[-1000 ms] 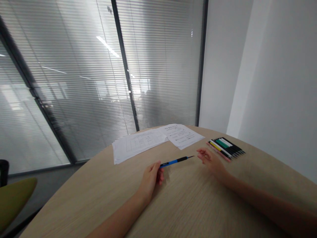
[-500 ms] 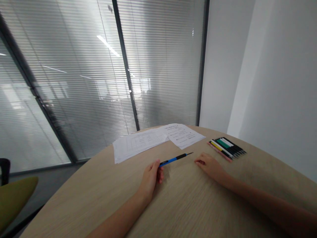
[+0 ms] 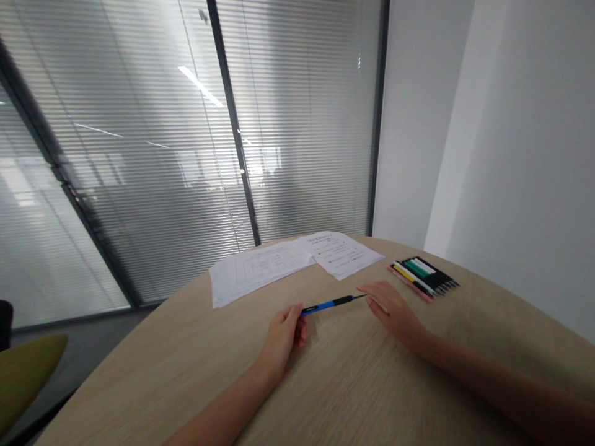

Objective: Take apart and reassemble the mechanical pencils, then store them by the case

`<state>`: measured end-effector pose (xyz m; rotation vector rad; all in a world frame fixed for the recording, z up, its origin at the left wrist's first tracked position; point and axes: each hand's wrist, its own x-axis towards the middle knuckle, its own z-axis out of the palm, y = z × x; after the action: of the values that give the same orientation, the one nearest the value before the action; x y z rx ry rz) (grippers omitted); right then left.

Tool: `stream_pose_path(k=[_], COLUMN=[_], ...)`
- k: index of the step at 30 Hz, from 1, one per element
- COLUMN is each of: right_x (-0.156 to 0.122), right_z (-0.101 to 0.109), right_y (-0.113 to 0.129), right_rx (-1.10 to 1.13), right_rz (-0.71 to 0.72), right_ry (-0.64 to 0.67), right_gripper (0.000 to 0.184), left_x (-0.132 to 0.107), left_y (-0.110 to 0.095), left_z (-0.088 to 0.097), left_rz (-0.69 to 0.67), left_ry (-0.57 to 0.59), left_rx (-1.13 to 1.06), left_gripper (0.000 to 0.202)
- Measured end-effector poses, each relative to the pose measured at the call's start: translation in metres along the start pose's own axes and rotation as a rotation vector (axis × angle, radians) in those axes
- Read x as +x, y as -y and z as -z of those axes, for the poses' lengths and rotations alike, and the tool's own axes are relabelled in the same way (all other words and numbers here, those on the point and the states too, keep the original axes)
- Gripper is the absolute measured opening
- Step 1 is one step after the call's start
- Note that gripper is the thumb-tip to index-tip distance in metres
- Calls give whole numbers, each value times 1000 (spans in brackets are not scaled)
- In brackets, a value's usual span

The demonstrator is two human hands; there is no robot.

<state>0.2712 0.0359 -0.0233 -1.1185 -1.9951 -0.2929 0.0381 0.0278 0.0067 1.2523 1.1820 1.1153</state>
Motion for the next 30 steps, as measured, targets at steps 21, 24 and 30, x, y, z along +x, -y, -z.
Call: stream_pose_path(k=[21, 24, 30], right_x=[3, 3, 4], right_z=[2, 1, -4], right_y=[-1, -5, -14], right_rx=[-4, 32, 75], right_rz=[-111, -168, -329], right_ry=[15, -28, -106], right_gripper=[18, 17, 16], left_x=[-2, -2, -1], left_y=[-2, -2, -2], left_z=[-1, -1, 0], left_rz=[3, 7, -14], left_ry=[-8, -21, -27], left_rx=[32, 18, -4], left_gripper=[35, 37, 41])
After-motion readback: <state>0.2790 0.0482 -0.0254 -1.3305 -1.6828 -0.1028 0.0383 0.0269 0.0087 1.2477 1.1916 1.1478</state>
